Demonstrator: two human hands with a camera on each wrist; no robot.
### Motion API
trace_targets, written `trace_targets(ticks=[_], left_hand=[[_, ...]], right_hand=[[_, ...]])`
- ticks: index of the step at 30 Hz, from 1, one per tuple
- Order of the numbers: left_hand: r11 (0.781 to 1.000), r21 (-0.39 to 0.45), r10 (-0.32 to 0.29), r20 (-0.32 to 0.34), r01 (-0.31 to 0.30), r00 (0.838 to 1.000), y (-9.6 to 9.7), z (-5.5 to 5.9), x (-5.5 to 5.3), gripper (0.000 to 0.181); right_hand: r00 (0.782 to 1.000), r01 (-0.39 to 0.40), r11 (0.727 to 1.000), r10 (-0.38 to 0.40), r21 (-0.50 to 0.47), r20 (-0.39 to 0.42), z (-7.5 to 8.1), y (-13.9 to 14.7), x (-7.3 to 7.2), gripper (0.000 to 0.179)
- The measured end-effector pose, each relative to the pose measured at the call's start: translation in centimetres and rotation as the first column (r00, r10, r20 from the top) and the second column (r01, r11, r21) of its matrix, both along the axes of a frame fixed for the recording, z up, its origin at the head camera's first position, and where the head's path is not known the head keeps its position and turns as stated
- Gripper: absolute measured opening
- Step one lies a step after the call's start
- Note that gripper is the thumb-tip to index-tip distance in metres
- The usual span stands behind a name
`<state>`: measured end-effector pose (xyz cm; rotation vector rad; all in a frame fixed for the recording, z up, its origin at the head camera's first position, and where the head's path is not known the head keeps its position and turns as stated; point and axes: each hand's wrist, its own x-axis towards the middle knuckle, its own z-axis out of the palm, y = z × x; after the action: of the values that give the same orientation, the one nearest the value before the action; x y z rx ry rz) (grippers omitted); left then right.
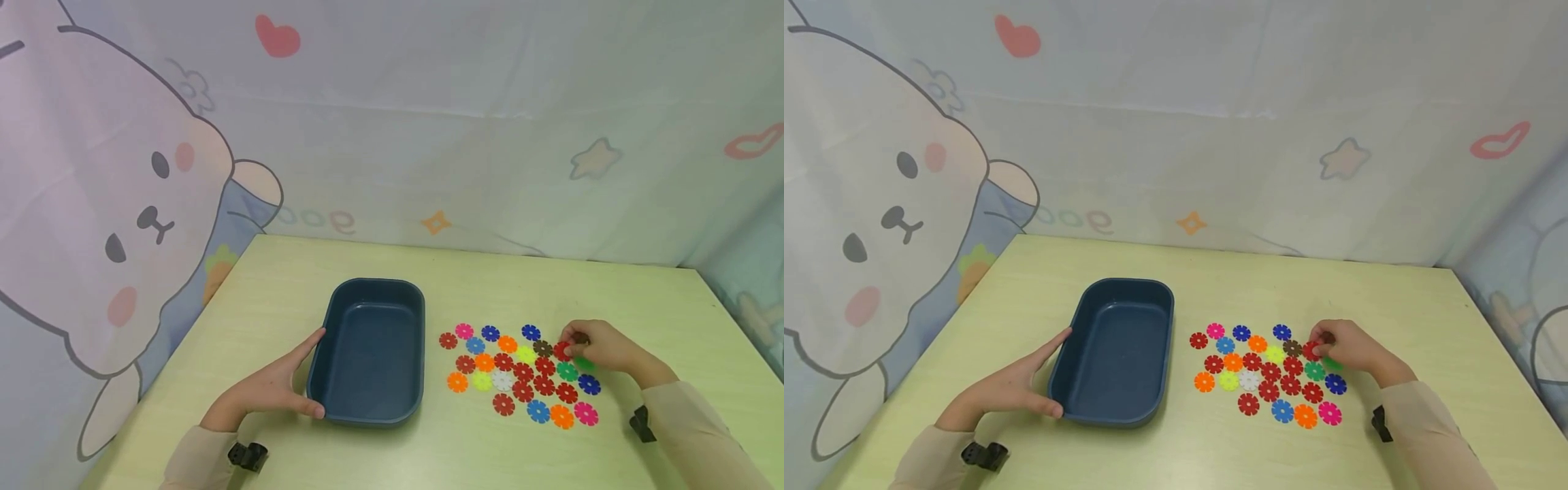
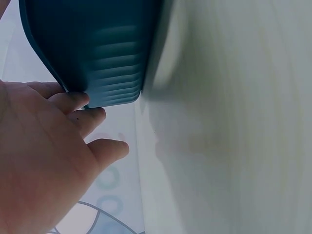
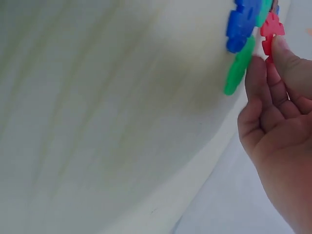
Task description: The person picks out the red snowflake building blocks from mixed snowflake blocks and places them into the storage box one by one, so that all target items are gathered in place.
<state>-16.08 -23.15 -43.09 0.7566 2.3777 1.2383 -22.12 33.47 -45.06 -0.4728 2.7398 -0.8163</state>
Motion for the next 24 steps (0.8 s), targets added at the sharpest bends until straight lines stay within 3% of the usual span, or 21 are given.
trace_targets(ticks=[11,15,24], left_hand=[[1.000,-0.003,-0.003,-0.008,0.003,1.000,0.0,0.0,0.0,0.123],[1.000,-0.003,-0.004,-0.001,0.004,1.000,0.0,0.1,0.0,0.123],[1.000,-0.001,0.001,-0.002,-0.001,1.000,0.0,0.1,0.0,0.123]], right_hand=[[1.000,-0.015,0.997,0.017,-0.073,0.023,2.0,-0.6,0.2,0.006],[0.999,-0.044,0.989,0.046,-0.138,0.008,3.5,-1.8,0.2,0.008],[0.994,-0.111,0.976,0.107,-0.188,-0.036,7.0,-6.2,-0.5,0.008]])
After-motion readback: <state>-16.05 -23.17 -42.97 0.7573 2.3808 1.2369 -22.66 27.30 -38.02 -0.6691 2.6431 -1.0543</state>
